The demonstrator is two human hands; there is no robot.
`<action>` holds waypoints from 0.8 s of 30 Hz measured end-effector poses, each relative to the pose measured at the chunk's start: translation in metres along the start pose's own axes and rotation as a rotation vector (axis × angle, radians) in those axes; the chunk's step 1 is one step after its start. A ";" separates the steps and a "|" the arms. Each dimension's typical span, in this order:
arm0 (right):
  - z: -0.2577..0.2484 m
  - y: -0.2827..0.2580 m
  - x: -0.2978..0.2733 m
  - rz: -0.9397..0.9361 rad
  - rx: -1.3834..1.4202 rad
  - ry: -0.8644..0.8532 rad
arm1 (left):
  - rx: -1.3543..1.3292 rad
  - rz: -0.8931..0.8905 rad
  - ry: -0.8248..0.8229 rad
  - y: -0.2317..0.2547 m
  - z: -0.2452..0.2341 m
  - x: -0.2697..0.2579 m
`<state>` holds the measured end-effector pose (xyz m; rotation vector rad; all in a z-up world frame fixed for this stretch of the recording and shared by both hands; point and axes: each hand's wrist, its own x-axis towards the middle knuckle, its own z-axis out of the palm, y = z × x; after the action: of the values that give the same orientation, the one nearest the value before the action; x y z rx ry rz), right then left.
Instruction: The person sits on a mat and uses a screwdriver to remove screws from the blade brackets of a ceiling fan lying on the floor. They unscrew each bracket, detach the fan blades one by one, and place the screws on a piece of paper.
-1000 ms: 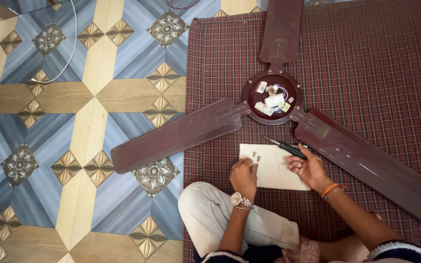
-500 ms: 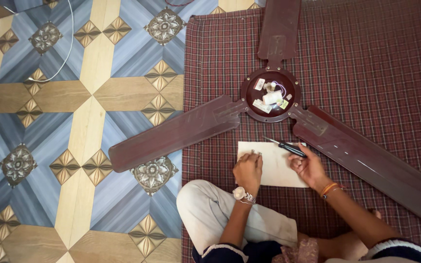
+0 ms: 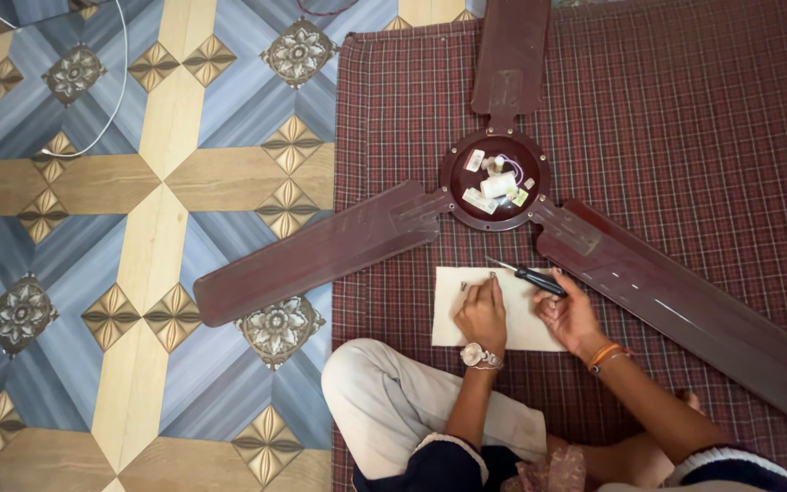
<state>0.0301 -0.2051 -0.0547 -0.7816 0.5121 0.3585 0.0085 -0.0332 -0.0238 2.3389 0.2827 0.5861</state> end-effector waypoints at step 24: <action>0.005 0.000 -0.005 -0.012 -0.050 -0.030 | -0.094 -0.174 0.034 -0.010 -0.050 0.017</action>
<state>0.0272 -0.2021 -0.0487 -0.8262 0.4713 0.3729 -0.0008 0.0093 0.0078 2.1887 0.4595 0.5423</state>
